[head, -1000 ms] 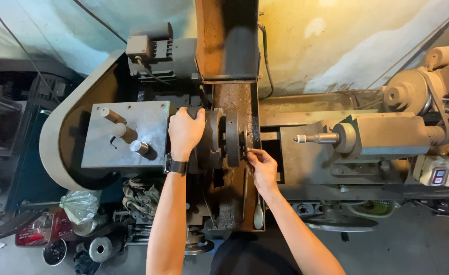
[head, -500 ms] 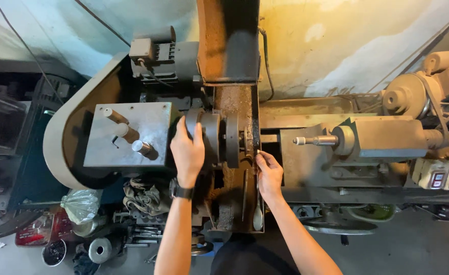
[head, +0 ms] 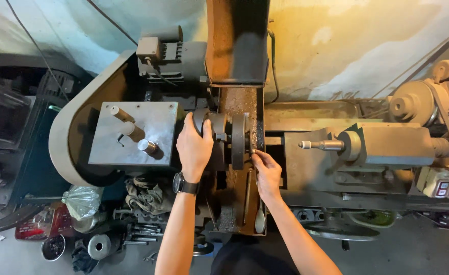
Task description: Operating a lathe machine to turn, measure, and clean a metal part.
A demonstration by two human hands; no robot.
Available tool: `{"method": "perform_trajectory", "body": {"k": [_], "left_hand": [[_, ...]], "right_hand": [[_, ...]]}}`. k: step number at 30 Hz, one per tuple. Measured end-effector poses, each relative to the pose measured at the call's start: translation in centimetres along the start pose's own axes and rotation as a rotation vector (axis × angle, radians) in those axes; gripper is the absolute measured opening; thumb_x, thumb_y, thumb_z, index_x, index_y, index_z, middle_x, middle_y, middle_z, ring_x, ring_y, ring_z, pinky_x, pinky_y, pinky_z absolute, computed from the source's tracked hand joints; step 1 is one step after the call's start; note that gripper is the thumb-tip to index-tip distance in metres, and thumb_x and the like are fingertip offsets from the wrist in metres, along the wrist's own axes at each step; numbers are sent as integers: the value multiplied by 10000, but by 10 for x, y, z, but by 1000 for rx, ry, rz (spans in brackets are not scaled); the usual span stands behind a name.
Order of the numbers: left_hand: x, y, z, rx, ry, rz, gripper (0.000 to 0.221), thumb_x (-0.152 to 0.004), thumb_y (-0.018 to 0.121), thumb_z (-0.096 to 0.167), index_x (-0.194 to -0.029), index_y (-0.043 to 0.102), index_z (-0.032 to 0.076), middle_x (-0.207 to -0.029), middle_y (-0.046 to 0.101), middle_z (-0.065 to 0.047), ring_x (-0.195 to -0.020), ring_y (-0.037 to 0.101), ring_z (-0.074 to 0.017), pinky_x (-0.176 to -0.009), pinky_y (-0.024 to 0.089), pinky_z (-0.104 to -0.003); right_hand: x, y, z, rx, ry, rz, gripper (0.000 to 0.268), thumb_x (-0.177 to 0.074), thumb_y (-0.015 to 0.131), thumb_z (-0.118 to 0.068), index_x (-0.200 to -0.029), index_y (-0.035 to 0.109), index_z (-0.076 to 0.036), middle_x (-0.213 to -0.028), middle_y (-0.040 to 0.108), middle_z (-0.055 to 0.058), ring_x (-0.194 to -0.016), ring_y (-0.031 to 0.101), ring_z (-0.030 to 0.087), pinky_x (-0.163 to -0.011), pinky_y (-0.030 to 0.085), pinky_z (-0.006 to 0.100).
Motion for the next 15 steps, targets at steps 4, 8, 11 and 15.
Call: {"method": "perform_trajectory", "body": {"k": [4,8,11,15], "left_hand": [[12,3,-11,60,66,95,472,-994,649,260,-1323,579,-72,-1110,703,-305,-999,676,-478,-847,541,-491],[13,4,-15,88,104,134,461,-1002,651,256,-1319,581,-72,-1113,706,-304,-996,677,-475,-839,546,-486],[11,-6,0,85,-32,50,480,-991,643,271,-1346,577,-46,-1046,717,-290,-927,686,-464,-819,538,-492],[15,7,-17,92,84,119,461,-1008,647,252,-1328,583,-73,-1104,707,-298,-963,683,-470,-820,541,-488]], "right_hand": [[9,11,-16,96,13,-2,229,-972,676,-44,-1186,680,36,-1029,724,47,-889,671,84,-801,550,225],[7,13,-18,47,114,-30,193,-977,674,-99,-1151,653,-18,-838,631,39,-584,543,101,-477,387,237],[5,10,-19,55,178,-10,172,-980,675,-114,-1126,648,-25,-831,594,11,-554,471,70,-443,309,223],[3,8,-18,43,200,13,192,-971,670,-118,-1137,646,-25,-858,601,-2,-578,456,51,-446,318,227]]}}
Point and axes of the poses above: each hand's wrist, its own x-axis away from the middle knuckle, its own y-axis out of the palm, z = x × y, the point moved 1 cm from there along -x, towards the middle knuckle
